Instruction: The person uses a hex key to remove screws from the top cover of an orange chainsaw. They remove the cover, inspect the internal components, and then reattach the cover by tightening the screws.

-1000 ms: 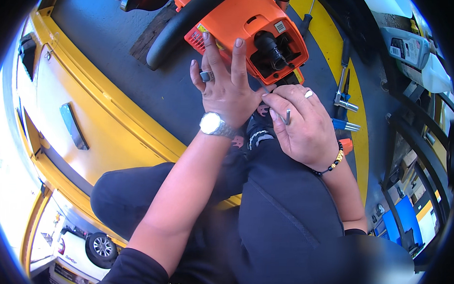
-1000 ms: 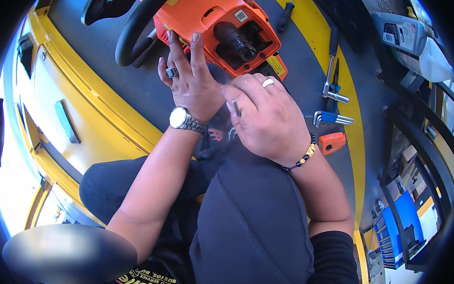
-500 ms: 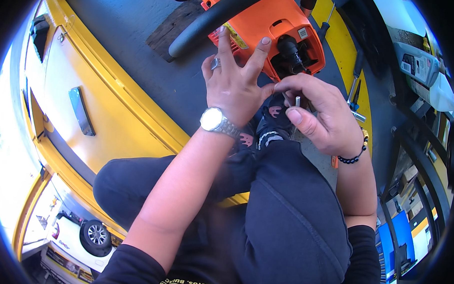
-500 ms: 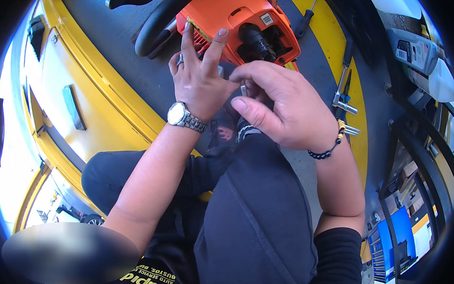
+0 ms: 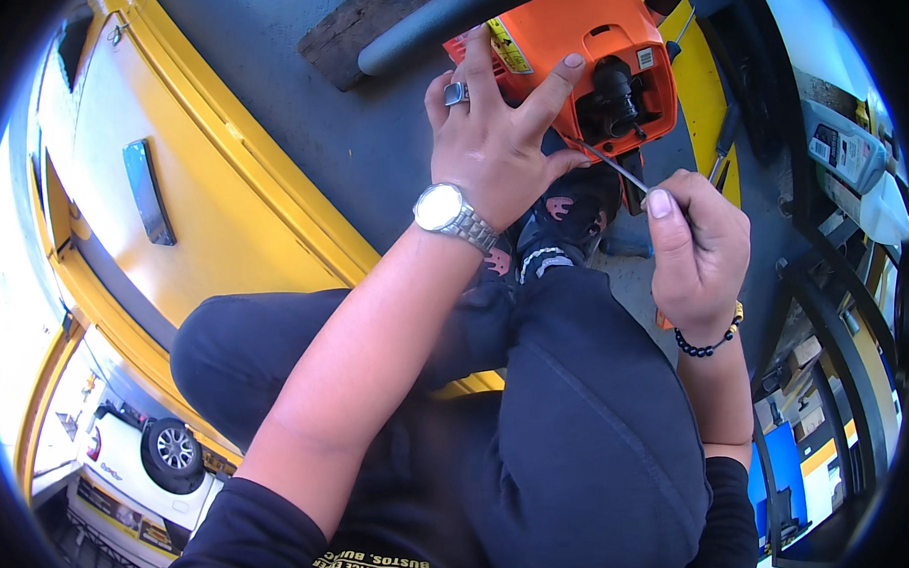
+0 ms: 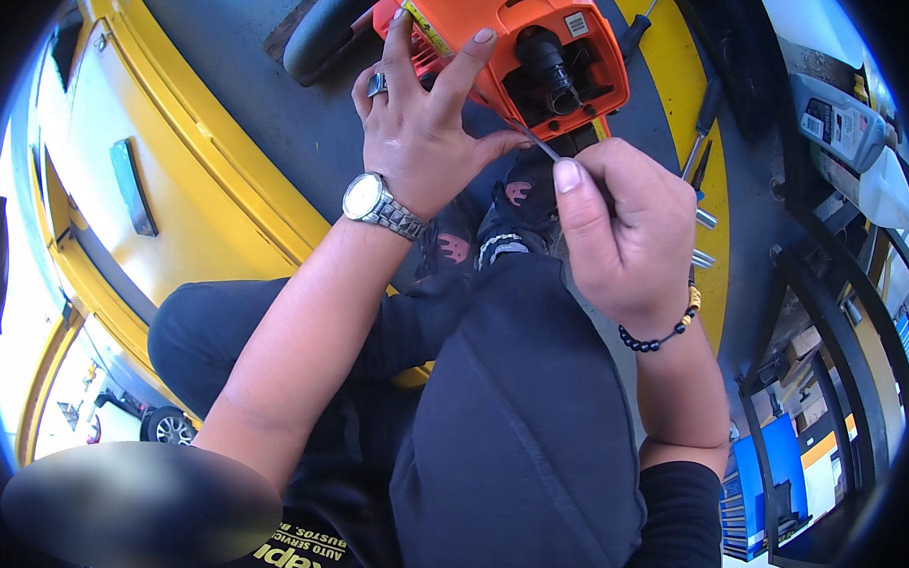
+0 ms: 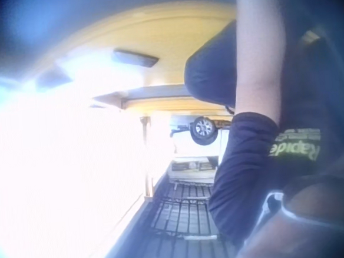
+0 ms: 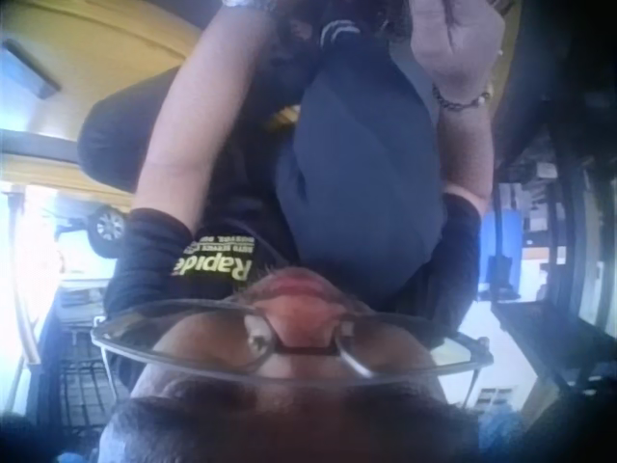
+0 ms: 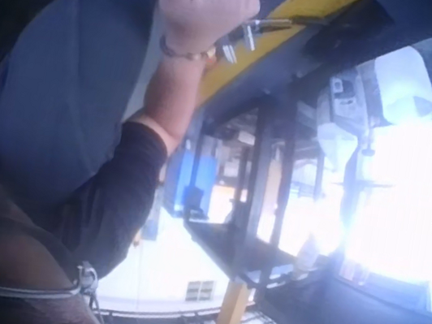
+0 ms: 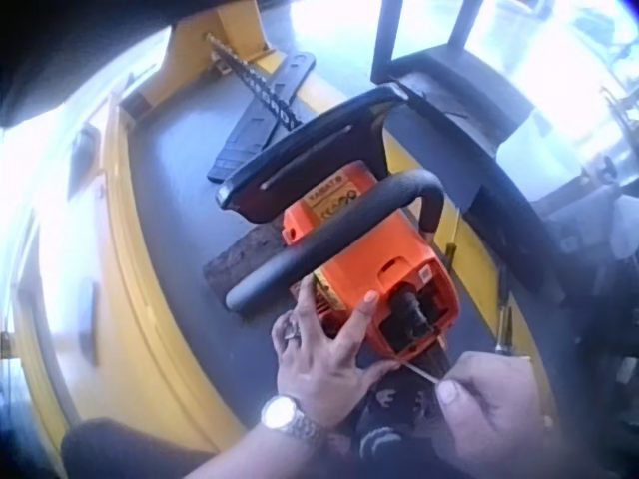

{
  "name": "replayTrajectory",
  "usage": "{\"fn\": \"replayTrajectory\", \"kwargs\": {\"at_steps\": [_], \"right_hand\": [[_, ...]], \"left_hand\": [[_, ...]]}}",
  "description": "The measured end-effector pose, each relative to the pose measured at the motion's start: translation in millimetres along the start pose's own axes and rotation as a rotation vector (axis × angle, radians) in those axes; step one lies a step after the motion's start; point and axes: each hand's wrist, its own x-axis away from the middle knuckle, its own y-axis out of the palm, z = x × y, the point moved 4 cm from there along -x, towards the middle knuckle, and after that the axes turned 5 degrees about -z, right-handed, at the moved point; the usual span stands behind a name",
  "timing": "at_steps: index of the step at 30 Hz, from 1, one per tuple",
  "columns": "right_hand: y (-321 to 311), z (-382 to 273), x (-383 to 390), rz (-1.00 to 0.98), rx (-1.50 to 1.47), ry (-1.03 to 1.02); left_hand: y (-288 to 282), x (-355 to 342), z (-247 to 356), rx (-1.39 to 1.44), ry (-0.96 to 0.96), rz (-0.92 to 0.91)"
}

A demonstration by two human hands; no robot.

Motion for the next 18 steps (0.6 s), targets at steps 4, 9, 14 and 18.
{"fn": "replayTrajectory", "kwargs": {"at_steps": [4,9,14,18], "right_hand": [[13,20,9,-0.084,-0.687,0.206],[4,26,-2,-0.388,-0.679,0.034],[9,23,2,-0.41,-0.807,0.063],[2,30,-5,-0.345,-0.539,-0.03]], "left_hand": [[-2,-3,4,-0.048,0.002,-0.048],[-10,-4,8,-0.162,0.001,-0.076],[-5,-5,7,-0.094,-0.055,-0.234],[-7,-7,9,-0.119,-0.054,-0.223]]}}
